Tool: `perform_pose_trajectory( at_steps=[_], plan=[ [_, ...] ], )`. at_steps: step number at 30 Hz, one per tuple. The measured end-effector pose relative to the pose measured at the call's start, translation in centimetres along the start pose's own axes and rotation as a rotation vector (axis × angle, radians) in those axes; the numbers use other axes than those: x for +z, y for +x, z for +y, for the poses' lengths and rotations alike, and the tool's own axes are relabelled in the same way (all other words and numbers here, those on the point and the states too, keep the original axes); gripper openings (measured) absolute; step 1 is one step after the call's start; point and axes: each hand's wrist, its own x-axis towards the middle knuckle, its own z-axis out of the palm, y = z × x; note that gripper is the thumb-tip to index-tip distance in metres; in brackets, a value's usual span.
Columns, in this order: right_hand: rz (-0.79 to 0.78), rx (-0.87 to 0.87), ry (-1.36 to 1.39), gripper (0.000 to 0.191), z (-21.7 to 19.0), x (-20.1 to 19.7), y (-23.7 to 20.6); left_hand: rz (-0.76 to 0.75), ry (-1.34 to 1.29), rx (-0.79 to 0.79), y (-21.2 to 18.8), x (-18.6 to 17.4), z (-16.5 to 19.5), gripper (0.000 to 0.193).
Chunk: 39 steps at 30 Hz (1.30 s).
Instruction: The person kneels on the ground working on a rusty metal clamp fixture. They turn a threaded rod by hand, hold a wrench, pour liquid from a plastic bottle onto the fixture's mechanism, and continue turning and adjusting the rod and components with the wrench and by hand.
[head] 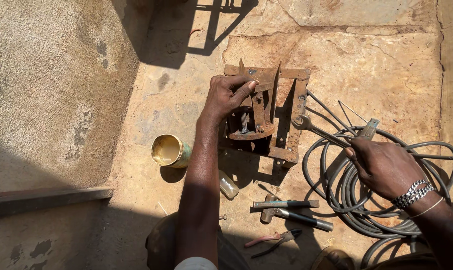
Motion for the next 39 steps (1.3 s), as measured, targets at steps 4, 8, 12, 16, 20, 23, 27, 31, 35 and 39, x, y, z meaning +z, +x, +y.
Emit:
perform_pose_trajectory(
  at_steps=[4, 8, 12, 16, 20, 23, 27, 31, 35, 39],
  plan=[
    [0.035, -0.059, 0.021, 0.035, 0.0, 0.0, -1.0, -0.021, 0.033, -0.146, -0.4, 0.6, -0.2, 0.039],
    [-0.004, -0.023, -0.022, 0.035, -0.3, -0.3, -1.2, -0.090, -0.132, -0.232, -1.2, -0.2, -0.7, 0.048],
    [-0.052, -0.020, -0.048, 0.033, -1.6, -0.9, -1.1, -0.140, -0.126, -0.195, -3.0, -0.7, -0.3, 0.055],
    [-0.044, -0.072, -0.074, 0.035, -3.7, -1.1, -1.6, -0.109, 0.173, -0.190, -5.5, -0.4, 1.3, 0.049],
    [-0.077, -0.061, -0.106, 0.040, -5.4, -1.4, -2.8, 0.053, 0.177, -0.136, -8.6, -1.0, 3.0, 0.044],
    [-0.060, -0.087, -0.123, 0.039, -6.3, -1.5, -4.1, 0.093, 0.227, -0.113, -11.4, -1.5, 4.3, 0.034],
    [-0.178, 0.038, -0.164, 0.040, -6.9, -1.2, -5.8, 0.108, 0.322, -0.055, -15.6, -1.1, 5.8, 0.033],
    [-0.158, 0.029, -0.172, 0.039, -6.5, -0.4, -7.4, 0.188, 0.298, -0.023, -18.1, -0.4, 5.9, 0.029],
    [-0.201, 0.030, -0.216, 0.042, -5.6, 0.4, -8.7, 0.214, 0.306, 0.000, -19.6, -0.4, 5.7, 0.046],
    [-0.167, 0.006, -0.204, 0.039, -5.4, 1.0, -9.3, 0.169, 0.271, -0.084, -19.8, -0.6, 6.1, 0.053]
  ],
)
